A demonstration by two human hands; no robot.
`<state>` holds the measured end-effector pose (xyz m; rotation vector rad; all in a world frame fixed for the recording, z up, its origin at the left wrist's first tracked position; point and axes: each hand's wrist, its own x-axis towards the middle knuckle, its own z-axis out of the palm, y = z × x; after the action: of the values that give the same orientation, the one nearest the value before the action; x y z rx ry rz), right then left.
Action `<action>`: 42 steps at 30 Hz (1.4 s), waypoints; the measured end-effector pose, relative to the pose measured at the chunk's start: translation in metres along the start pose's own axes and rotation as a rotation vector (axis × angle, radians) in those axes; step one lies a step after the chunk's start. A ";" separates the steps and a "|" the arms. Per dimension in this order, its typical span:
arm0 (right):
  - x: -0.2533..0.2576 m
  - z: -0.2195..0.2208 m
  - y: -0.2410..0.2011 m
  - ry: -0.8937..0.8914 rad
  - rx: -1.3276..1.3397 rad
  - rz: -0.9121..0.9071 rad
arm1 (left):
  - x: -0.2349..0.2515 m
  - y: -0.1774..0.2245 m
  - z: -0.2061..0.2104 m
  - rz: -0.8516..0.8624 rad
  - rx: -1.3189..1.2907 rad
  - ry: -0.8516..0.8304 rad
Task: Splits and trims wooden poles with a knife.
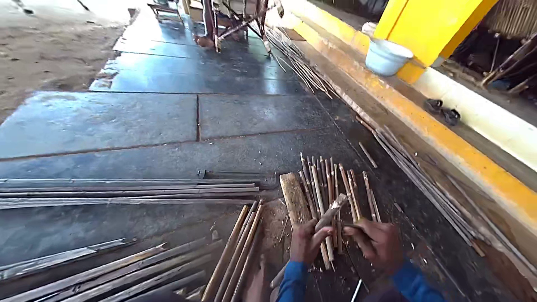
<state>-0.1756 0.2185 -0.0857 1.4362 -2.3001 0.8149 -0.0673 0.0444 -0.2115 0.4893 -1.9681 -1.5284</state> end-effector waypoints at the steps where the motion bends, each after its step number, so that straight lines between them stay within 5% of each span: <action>1: 0.006 -0.005 -0.005 0.064 0.064 0.047 | 0.003 0.000 -0.001 -0.018 0.013 -0.012; 5: -0.008 0.006 0.012 -0.026 -0.080 0.094 | -0.011 0.000 0.001 -0.104 0.088 -0.081; 9: 0.005 -0.011 0.000 0.147 0.122 0.121 | -0.008 -0.003 0.005 -0.038 0.084 0.029; 12: -0.007 -0.002 0.010 -0.033 -0.126 0.051 | -0.013 -0.002 0.005 -0.030 0.083 -0.005; 16: 0.002 -0.011 -0.003 0.158 0.107 0.109 | -0.011 0.005 0.003 -0.028 0.093 0.055; 19: -0.008 0.000 0.013 0.030 -0.078 0.055 | -0.013 0.001 0.006 0.004 0.102 0.038; 22: 0.007 -0.015 0.002 0.160 0.100 0.080 | -0.003 -0.002 0.005 0.016 0.045 0.023; 26: -0.007 0.000 0.016 0.035 -0.060 0.098 | -0.011 -0.006 0.008 -0.059 0.043 -0.092; 29: 0.007 -0.011 0.007 0.171 0.154 0.096 | -0.004 -0.003 0.006 -0.107 0.037 -0.118; 33: -0.014 0.000 0.017 -0.029 -0.067 0.050 | -0.009 0.002 0.002 -0.039 0.075 -0.039; 36: -0.002 -0.009 0.005 0.123 0.122 0.108 | -0.005 0.003 0.001 -0.002 0.065 0.030; 39: -0.013 0.004 0.017 -0.020 -0.051 0.104 | -0.012 0.000 0.001 -0.036 0.075 -0.027; 42: 0.009 -0.014 0.007 0.113 0.115 0.084 | 0.001 -0.002 0.000 -0.037 0.083 -0.041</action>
<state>-0.1868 0.2232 -0.0723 1.3101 -2.2737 1.0408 -0.0683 0.0438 -0.2132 0.5359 -2.0709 -1.4947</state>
